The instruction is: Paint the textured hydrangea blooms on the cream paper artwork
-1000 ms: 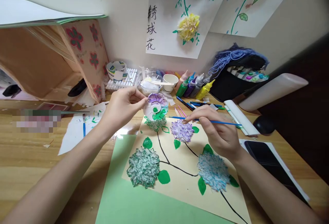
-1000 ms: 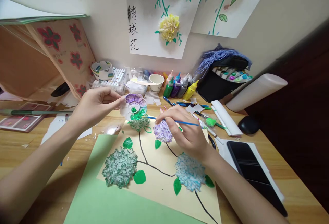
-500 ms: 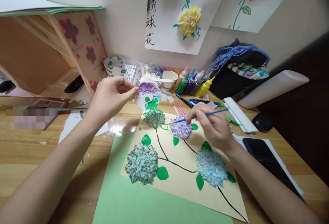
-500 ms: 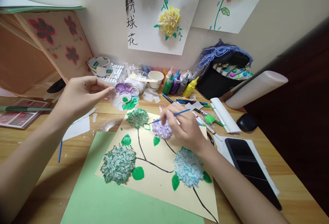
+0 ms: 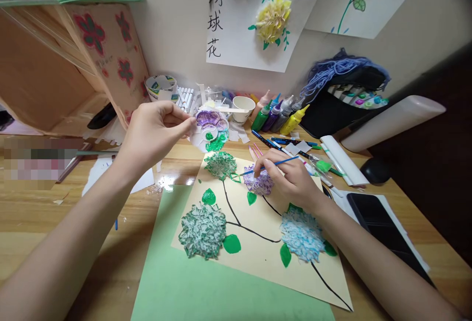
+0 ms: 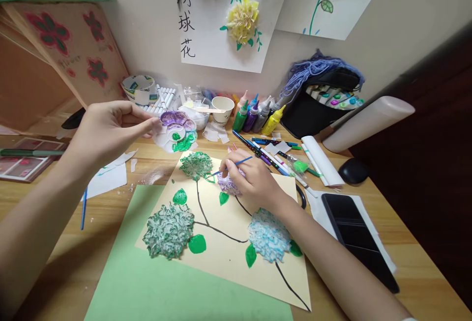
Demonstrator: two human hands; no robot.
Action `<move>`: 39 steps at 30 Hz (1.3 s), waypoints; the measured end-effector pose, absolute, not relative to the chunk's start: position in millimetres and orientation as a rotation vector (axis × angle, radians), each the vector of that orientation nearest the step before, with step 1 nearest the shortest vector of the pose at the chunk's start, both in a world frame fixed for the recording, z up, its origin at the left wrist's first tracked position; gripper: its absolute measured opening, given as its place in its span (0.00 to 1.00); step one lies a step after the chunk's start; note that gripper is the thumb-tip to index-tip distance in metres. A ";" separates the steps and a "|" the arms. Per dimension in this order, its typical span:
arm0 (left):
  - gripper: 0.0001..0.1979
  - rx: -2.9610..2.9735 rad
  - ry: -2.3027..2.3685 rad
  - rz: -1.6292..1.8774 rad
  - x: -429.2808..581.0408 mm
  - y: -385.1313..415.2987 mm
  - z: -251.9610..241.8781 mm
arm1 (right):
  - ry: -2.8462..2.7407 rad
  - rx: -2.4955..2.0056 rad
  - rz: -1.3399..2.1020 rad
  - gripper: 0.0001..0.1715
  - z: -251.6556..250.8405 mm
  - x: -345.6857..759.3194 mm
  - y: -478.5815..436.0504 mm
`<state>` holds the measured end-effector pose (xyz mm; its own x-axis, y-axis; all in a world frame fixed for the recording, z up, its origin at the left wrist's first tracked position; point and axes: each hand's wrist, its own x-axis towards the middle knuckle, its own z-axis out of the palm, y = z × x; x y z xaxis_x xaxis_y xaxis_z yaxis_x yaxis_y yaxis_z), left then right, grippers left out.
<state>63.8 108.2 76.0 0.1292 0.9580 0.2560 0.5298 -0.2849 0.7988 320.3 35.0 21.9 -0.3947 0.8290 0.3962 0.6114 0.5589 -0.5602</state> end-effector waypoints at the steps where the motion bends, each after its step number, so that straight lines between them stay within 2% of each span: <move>1: 0.08 1.885 1.428 1.054 63.7 108.3 76.1 | -2.126 -1.164 0.423 0.19 22.1 320.2 35.0; 39: 0.09 1.891 1.421 1.057 63.1 103.9 82.1 | -2.227 -1.102 0.381 0.17 26.5 324.0 36.2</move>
